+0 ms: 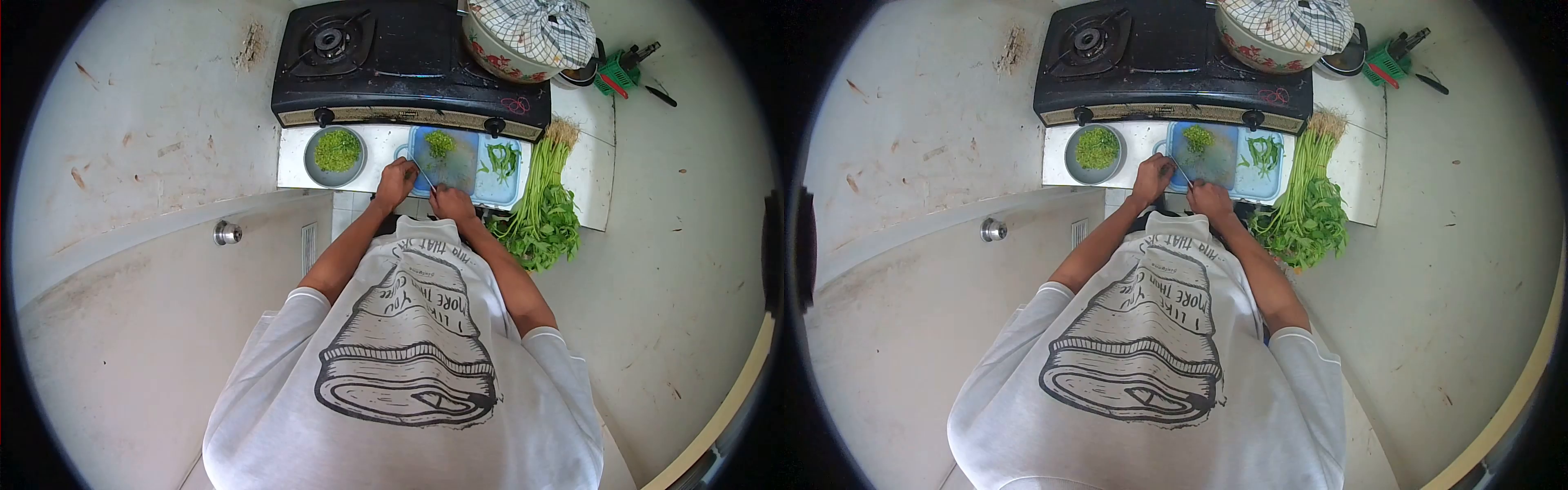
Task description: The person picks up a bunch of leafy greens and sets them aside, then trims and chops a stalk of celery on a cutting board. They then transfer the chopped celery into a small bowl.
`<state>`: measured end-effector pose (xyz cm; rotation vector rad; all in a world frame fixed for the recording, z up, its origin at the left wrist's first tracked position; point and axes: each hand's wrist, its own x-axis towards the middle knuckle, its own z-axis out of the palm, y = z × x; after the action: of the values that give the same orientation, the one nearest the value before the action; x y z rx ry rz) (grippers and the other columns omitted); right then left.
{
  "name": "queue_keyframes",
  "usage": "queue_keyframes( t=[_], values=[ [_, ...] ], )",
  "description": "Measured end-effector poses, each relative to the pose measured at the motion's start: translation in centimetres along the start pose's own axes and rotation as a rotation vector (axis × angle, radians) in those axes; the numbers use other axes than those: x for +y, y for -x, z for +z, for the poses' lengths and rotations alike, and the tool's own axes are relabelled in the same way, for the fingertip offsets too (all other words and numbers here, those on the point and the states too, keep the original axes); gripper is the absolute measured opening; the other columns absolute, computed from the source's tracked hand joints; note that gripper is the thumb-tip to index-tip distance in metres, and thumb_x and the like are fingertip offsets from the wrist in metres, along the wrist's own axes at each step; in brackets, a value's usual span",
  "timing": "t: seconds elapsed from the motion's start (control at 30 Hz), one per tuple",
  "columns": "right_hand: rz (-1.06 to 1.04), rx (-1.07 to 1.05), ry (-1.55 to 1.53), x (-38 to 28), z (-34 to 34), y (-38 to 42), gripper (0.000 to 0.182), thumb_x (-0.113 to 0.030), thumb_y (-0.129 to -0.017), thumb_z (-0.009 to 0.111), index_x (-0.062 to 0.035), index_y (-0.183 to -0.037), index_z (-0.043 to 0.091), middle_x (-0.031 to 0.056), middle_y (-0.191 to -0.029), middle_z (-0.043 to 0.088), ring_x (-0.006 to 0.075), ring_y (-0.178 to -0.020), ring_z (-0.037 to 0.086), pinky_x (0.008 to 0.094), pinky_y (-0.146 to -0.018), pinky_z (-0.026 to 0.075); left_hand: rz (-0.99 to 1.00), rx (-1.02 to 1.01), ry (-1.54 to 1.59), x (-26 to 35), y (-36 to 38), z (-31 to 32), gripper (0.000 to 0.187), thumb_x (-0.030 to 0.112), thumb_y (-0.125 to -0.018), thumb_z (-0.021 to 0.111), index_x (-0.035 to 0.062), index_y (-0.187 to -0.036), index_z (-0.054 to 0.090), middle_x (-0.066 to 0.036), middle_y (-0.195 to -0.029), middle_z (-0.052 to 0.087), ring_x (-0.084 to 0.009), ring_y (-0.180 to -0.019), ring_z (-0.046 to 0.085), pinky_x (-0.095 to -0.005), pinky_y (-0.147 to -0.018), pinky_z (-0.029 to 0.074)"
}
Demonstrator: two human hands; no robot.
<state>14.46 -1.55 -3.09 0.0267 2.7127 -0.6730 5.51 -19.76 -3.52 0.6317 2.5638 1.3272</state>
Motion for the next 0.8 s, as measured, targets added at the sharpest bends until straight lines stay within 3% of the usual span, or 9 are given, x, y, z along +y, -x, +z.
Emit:
queue_keyframes(
  t=[0.37,0.8],
  values=[
    [0.002,0.048,-0.017,0.8,0.6,0.0,0.039,-0.035,-0.103,0.053,0.0016,-0.097,0.066,0.0308,-0.08,0.07,0.048,-0.075,0.071,0.0574,-0.072,0.058,0.0,0.022,0.051,-0.4,0.1,0.3,0.01,-0.002,-0.084,0.069,0.0003,-0.093,0.072,-0.015,-0.088,0.068,-0.0336,-0.082,0.071,-0.0422,-0.076,0.056],
    [-0.022,-0.007,0.007,-0.1,0.4,-0.2,0.041,-0.036,-0.102,0.053,0.0018,-0.097,0.067,0.0298,-0.081,0.071,0.0477,-0.077,0.072,0.0571,-0.071,0.059,0.001,0.02,0.001,0.4,0.6,0.1,0.011,0.0,-0.087,0.069,-0.0006,-0.098,0.072,-0.018,-0.094,0.066,-0.039,-0.087,0.068,-0.0453,-0.078,0.055]
  ],
)
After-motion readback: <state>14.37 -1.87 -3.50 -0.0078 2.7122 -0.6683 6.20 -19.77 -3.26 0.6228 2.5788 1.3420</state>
